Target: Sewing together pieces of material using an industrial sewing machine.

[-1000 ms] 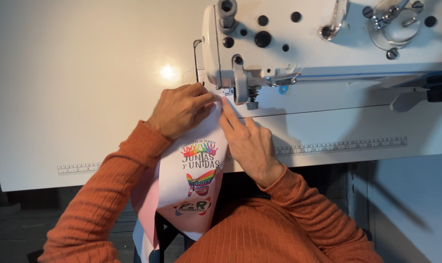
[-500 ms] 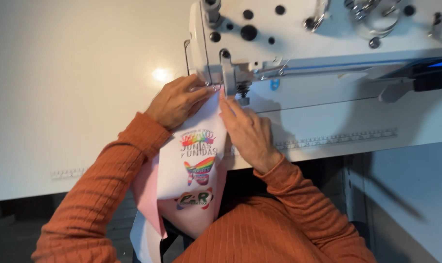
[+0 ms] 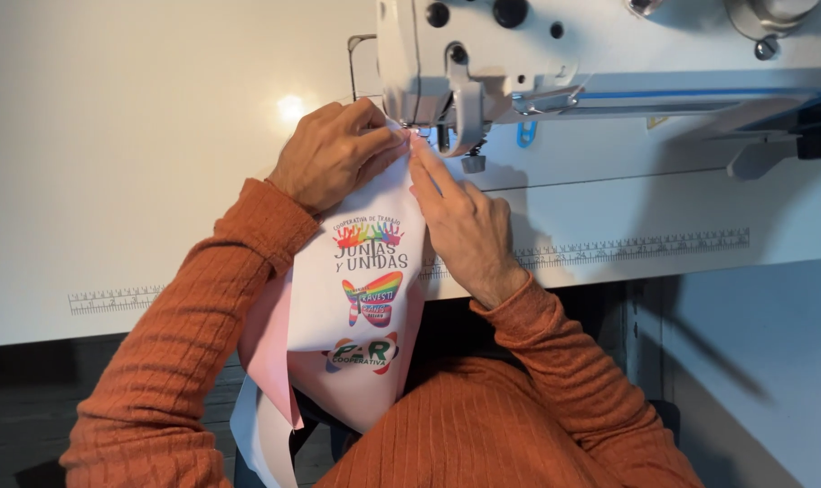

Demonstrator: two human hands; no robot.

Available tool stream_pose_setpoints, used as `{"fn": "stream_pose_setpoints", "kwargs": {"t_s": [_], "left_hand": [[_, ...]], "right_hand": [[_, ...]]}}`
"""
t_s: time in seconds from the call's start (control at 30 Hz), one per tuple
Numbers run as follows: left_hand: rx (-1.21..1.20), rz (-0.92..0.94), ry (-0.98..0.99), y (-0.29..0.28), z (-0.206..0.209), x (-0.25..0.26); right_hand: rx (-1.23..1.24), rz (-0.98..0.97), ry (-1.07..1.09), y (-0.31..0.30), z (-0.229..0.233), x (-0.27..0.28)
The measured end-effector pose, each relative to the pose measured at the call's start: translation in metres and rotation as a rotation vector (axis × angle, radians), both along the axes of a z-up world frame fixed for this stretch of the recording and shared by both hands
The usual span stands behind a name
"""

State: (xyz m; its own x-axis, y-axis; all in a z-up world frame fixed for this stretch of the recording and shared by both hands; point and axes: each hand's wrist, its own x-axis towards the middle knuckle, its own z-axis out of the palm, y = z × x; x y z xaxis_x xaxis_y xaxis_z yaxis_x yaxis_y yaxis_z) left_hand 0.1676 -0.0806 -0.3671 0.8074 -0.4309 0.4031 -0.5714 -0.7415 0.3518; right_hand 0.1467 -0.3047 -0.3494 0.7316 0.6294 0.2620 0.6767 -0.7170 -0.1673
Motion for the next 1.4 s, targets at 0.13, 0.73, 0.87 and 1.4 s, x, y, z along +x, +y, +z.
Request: {"fn": "stream_pose_setpoints", "kwargs": {"t_s": [0.13,0.73,0.87,1.4], "left_hand": [[0.013,-0.016,-0.008,0.006,-0.005,0.003],[0.042,-0.041,-0.123,0.003,-0.006,0.007],[0.062,-0.060,-0.162,0.003,-0.004,0.012],[0.081,-0.066,-0.047,0.010,-0.022,0.019]], "right_hand": [[0.015,-0.030,-0.037,0.001,-0.013,-0.002],[0.016,0.026,0.005,-0.002,-0.008,0.009],[-0.019,0.017,0.068,-0.002,-0.010,0.012],[-0.025,-0.020,-0.047,0.003,-0.018,0.007]]}}
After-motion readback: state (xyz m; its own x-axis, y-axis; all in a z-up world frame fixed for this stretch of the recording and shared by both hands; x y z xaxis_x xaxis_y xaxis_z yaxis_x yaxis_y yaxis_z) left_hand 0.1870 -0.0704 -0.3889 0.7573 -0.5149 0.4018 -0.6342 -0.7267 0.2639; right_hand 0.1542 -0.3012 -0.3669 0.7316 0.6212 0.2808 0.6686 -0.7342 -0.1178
